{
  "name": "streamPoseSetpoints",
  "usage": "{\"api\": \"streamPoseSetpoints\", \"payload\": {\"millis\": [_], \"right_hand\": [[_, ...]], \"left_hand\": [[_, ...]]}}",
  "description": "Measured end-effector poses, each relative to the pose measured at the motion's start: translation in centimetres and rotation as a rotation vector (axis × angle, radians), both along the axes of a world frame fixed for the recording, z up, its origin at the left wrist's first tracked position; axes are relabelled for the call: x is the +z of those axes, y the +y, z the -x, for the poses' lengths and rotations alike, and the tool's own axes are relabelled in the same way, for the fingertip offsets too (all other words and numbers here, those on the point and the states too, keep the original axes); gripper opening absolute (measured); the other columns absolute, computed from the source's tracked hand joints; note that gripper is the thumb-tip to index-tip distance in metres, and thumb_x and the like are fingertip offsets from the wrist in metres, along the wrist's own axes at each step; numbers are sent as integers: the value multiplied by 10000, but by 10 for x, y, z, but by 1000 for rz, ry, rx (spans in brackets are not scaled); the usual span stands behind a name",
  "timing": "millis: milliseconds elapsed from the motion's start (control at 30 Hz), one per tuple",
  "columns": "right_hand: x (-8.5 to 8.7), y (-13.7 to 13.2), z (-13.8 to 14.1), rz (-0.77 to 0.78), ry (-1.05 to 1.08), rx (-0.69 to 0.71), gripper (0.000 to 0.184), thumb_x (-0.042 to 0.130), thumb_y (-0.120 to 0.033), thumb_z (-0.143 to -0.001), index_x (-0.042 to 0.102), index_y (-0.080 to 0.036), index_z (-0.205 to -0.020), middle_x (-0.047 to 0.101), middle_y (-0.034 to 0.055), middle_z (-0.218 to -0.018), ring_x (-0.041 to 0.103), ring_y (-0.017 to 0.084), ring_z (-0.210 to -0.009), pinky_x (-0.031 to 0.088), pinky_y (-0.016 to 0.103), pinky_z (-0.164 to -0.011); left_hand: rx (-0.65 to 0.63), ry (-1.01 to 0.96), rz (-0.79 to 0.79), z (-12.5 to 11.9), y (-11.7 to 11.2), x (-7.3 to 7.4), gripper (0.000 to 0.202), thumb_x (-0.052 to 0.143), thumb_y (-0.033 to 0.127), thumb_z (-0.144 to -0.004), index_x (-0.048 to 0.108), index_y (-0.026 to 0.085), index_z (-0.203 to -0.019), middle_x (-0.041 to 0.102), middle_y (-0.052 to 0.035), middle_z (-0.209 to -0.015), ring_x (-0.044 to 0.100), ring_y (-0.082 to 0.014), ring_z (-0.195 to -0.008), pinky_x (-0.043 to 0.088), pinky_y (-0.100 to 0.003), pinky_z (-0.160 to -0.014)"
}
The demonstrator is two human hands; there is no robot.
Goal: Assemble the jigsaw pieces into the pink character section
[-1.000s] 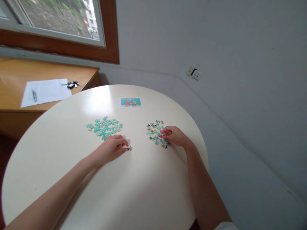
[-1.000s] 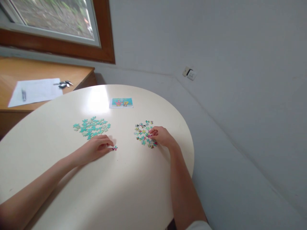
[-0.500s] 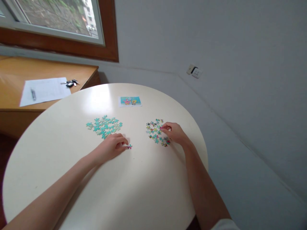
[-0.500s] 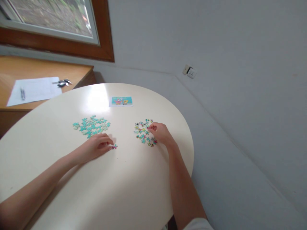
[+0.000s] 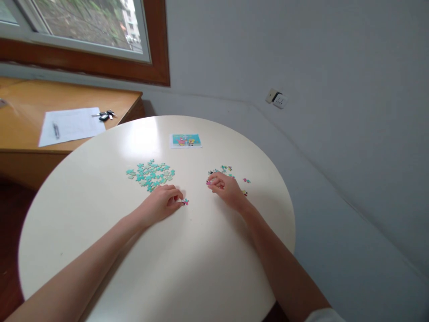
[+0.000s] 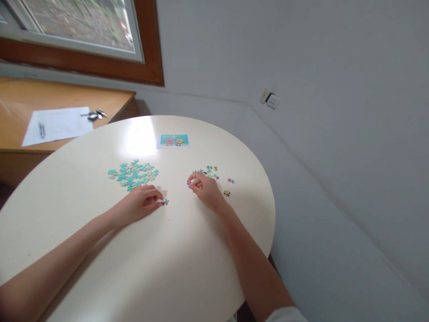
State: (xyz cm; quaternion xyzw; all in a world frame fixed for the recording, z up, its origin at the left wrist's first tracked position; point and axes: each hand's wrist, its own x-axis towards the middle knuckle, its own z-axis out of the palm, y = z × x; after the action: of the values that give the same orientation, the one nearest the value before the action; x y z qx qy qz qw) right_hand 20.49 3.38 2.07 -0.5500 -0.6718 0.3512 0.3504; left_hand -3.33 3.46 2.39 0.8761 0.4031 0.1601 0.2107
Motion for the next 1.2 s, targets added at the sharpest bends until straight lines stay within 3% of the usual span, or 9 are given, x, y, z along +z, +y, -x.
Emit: {"api": "streamPoseSetpoints", "payload": {"millis": [200, 567, 800, 967, 1200], "right_hand": [[-1, -4, 11, 30, -29, 118, 86, 563, -197, -743, 635, -161, -772, 674, 32, -753, 602, 114, -665, 470, 228, -637], [3, -13, 21, -53, -75, 291, 139, 626, -147, -713, 696, -160, -832, 720, 44, -831, 638, 122, -702, 482, 249, -702], [1, -14, 22, -97, -96, 287, 154, 636, -108, -686, 699, -165, -815, 719, 34, -808, 642, 124, -699, 475, 248, -703], [-2, -14, 24, -128, -65, 273, 79, 633, -174, -721, 677, -169, -786, 705, 23, -752, 624, 115, -666, 470, 236, -669], [-4, -14, 28, -23, 65, 195, 101, 569, -251, -777, 607, -158, -761, 659, 21, -664, 607, 107, -601, 465, 218, -569]], "left_hand": [[4, 4, -7, -1, 0, 1, 138, 518, 230, -782, 639, 164, -796, 590, -22, -689, 509, -136, -651, 374, -242, -640], [-5, -21, -27, 0, 0, 1, 126, 517, 197, -770, 640, 175, -786, 586, -15, -674, 509, -130, -634, 375, -229, -617], [-17, -24, -32, 0, 1, -1, 135, 513, 190, -768, 644, 171, -791, 590, -20, -684, 510, -129, -640, 377, -224, -616], [-34, -39, -52, 1, 1, -3, 136, 517, 181, -768, 647, 170, -806, 592, -24, -697, 517, -131, -654, 383, -222, -623], [-28, -51, -56, 1, 1, -3, 135, 522, 186, -771, 652, 165, -803, 594, -22, -688, 510, -121, -623, 379, -215, -602]]}}
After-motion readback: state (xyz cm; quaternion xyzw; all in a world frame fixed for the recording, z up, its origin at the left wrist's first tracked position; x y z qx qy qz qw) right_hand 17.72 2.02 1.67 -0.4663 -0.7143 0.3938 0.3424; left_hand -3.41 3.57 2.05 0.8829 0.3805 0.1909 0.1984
